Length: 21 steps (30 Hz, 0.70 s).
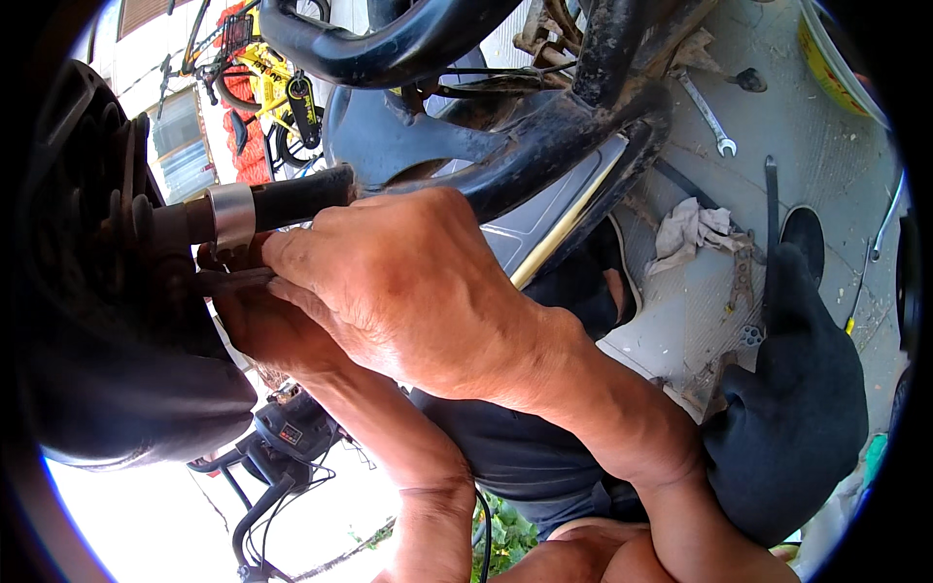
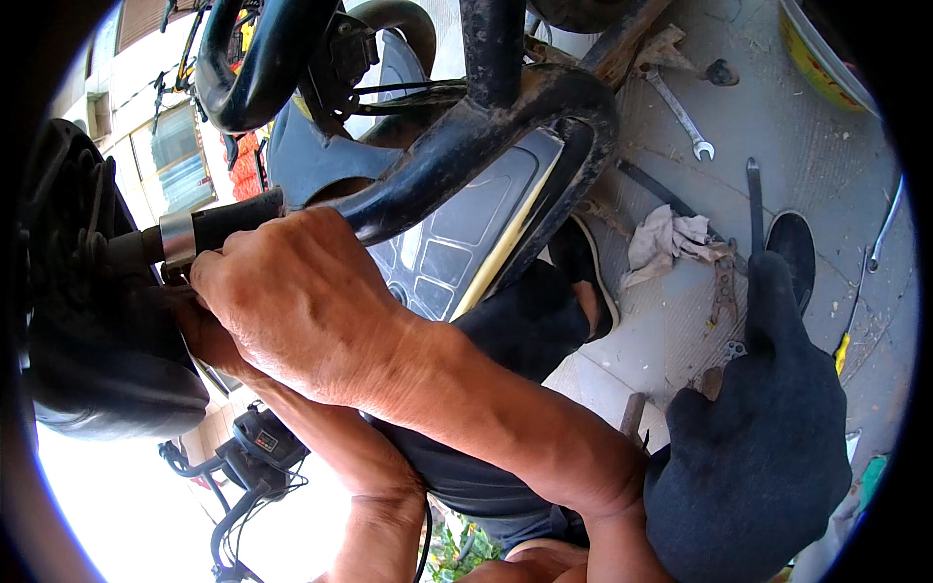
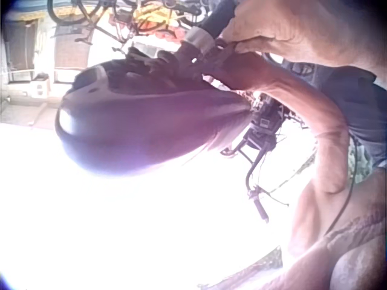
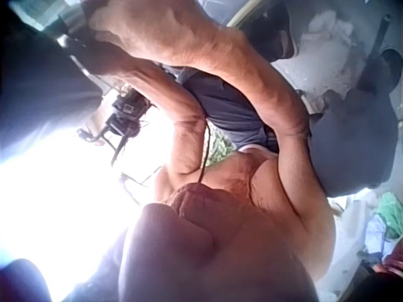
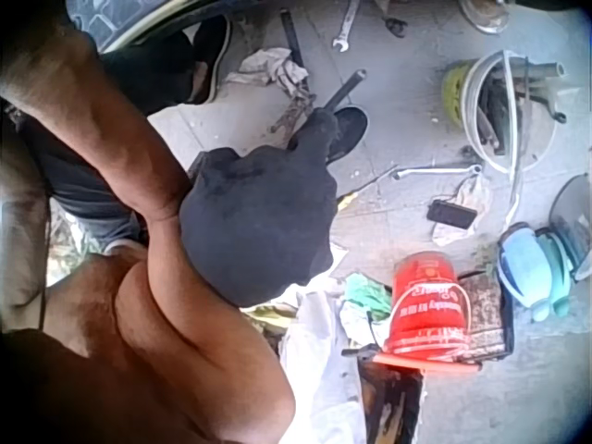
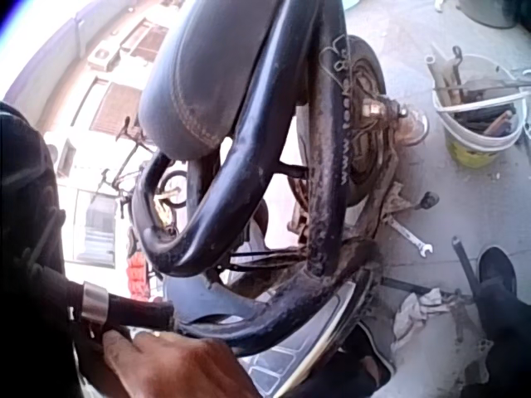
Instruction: The person is repairing the rear seat of a scooter. They use a screwdriver to loosen screws and a wrench to tighten nuts on the seat's mounting bracket. The person repeatedly adjusts the seat position and checks the fit.
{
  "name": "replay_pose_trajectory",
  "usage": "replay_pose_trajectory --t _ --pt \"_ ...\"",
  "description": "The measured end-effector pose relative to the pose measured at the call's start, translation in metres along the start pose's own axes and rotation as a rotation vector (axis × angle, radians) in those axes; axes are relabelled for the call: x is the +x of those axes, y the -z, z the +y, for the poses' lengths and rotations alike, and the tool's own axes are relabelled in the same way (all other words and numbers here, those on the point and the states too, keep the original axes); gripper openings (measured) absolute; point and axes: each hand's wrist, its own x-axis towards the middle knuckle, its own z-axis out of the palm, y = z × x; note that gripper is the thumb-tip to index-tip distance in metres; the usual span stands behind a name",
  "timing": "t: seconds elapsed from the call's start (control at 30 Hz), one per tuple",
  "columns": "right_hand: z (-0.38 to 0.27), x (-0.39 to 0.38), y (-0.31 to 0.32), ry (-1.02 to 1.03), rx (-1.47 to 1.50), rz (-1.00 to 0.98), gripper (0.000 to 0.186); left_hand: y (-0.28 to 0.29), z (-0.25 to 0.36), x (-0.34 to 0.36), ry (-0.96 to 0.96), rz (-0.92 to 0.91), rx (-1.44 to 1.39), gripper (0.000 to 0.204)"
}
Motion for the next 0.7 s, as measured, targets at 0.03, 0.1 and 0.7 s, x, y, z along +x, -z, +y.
replay_pose_trajectory --t 0.03,0.1,0.7 --pt "-0.001 0.001 0.0 0.014 0.003 0.014 0.017 0.0 -0.001 -0.001 -0.012 -0.001 -0.034 0.039" --pt "-0.003 0.003 -0.001 0.043 0.01 0.043 0.016 0.0 -0.001 -0.005 -0.036 -0.001 -0.102 0.038" --pt "0.0 0.007 0.007 0.025 -0.03 0.014 0.009 -0.037 -0.002 -0.003 -0.189 -0.198 -0.089 0.047"
